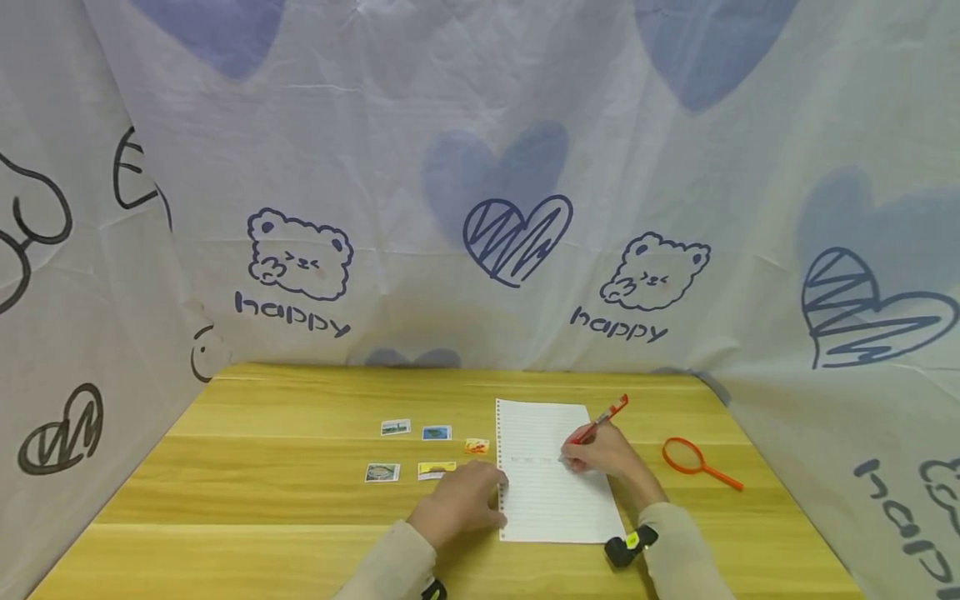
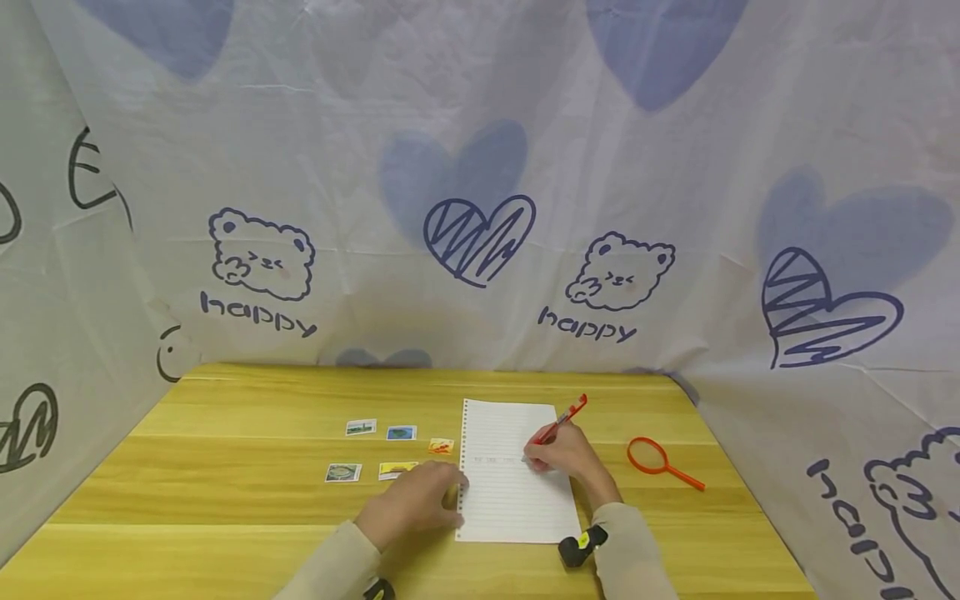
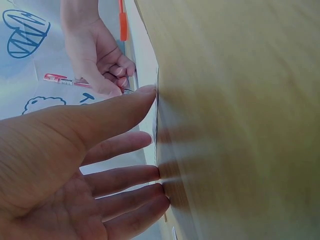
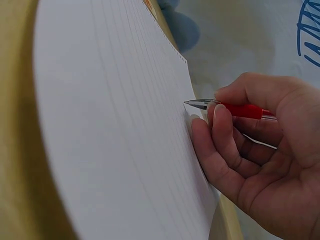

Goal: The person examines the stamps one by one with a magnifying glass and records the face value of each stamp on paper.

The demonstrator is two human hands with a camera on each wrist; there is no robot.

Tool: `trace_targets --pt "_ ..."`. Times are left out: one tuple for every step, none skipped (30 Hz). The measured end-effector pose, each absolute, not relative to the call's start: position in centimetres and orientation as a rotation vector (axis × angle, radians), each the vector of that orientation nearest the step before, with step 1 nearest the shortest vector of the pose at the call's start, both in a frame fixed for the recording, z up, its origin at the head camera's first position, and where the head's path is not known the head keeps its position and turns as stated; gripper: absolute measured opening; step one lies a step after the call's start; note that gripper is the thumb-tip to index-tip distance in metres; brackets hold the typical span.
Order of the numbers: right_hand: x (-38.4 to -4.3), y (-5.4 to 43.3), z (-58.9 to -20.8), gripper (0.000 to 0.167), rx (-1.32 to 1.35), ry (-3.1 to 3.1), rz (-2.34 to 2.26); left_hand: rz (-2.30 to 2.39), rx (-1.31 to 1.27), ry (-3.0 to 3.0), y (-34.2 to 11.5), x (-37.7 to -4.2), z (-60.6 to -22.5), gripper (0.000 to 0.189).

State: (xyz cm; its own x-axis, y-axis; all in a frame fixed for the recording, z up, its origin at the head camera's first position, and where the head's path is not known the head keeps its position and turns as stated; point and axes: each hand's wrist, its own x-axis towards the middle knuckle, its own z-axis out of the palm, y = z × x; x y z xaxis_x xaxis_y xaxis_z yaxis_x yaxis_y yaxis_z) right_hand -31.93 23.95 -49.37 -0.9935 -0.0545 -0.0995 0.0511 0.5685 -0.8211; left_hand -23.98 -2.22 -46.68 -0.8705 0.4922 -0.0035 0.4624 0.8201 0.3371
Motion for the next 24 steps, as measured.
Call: trace_targets --pt "-31.89 23.93 -49.36 0.012 0.002 2.683 -1.410 0.506 0.764 2.910 -2.21 -23.96 -46.69 0.044" --pt "-31.84 23.91 -49.35 0.011 0.008 2.687 -1.409 0.507 0.763 2.910 -2.20 -23.94 -46.68 0.044" --pt "-31.79 23.91 -49.37 0.011 0.012 2.697 -1.401 0.508 0.763 2.911 -2.19 -23.94 -46.68 0.044" --pt "-31.76 23.89 -49.34 0.011 0.023 2.697 -1.402 0.507 0.764 2.911 -2.19 -23.93 -46.69 0.044" --pt "-31.70 23.87 -49.30 0.011 0.025 2.704 -1.394 0.505 0.767 2.913 -2.19 -23.93 -46.69 0.044" --pt "-31.67 23.84 -49.29 0.012 0.031 2.709 -1.386 0.503 0.767 2.914 -2.19 -23.94 -46.69 0.044" --pt "-31.64 23.83 -49.28 0.012 0.030 2.714 -1.377 0.503 0.768 2.915 -2.19 -23.94 -46.69 0.044" --pt "-31.62 23.82 -49.28 0.012 0.029 2.717 -1.369 0.504 0.767 2.916 -2.18 -23.96 -46.70 0.044" --pt "-31.62 23.82 -49.29 0.012 0.024 2.719 -1.362 0.504 0.766 2.916 -2.17 -23.98 -46.72 0.044" --pt "-31.63 23.79 -49.24 0.012 0.021 2.717 -1.361 0.506 0.765 2.916 -2.18 -23.99 -46.70 0.044" --pt "-31.64 23.79 -49.25 0.012 0.016 2.719 -1.355 0.506 0.763 2.917 -2.19 -24.02 -46.70 0.044" --pt "-31.65 23.79 -49.24 0.011 0.014 2.717 -1.354 0.510 0.762 2.915 -2.19 -24.03 -46.68 0.044" --pt "-31.66 23.80 -49.23 0.010 0.006 2.716 -1.354 0.512 0.763 2.913 -2.19 -24.05 -46.69 0.043" --pt "-31.68 23.82 -49.24 0.010 0.007 2.713 -1.355 0.512 0.763 2.912 -2.19 -24.05 -46.69 0.043" --pt "-31.70 23.84 -49.24 0.009 0.001 2.713 -1.356 0.511 0.763 2.912 -2.19 -24.06 -46.70 0.043" --pt "-31.72 23.86 -49.26 0.009 -0.004 2.710 -1.359 0.511 0.763 2.911 -2.19 -24.06 -46.70 0.044" --pt "-31.72 23.88 -49.26 0.009 -0.016 2.710 -1.360 0.509 0.764 2.911 -2.20 -24.06 -46.72 0.044" --pt "-31.72 23.88 -49.25 0.010 -0.022 2.706 -1.368 0.511 0.763 2.910 -2.20 -24.06 -46.71 0.044" --pt "-31.73 23.90 -49.25 0.010 -0.025 2.706 -1.372 0.510 0.763 2.911 -2.21 -24.05 -46.71 0.044" --pt "-31.75 23.91 -49.29 0.010 -0.025 2.703 -1.378 0.510 0.762 2.911 -2.22 -24.05 -46.71 0.044" --pt "-31.78 23.94 -49.34 0.010 -0.033 2.705 -1.379 0.510 0.762 2.910 -2.22 -24.06 -46.72 0.044" --pt "-31.78 23.94 -49.33 0.010 -0.033 2.704 -1.381 0.512 0.762 2.909 -2.22 -24.06 -46.73 0.044" --pt "-31.80 23.94 -49.35 0.010 -0.033 2.704 -1.381 0.513 0.763 2.908 -2.23 -24.07 -46.73 0.044" --pt "-31.83 23.95 -49.37 0.009 -0.022 2.702 -1.383 0.514 0.764 2.907 -2.24 -24.07 -46.72 0.044"
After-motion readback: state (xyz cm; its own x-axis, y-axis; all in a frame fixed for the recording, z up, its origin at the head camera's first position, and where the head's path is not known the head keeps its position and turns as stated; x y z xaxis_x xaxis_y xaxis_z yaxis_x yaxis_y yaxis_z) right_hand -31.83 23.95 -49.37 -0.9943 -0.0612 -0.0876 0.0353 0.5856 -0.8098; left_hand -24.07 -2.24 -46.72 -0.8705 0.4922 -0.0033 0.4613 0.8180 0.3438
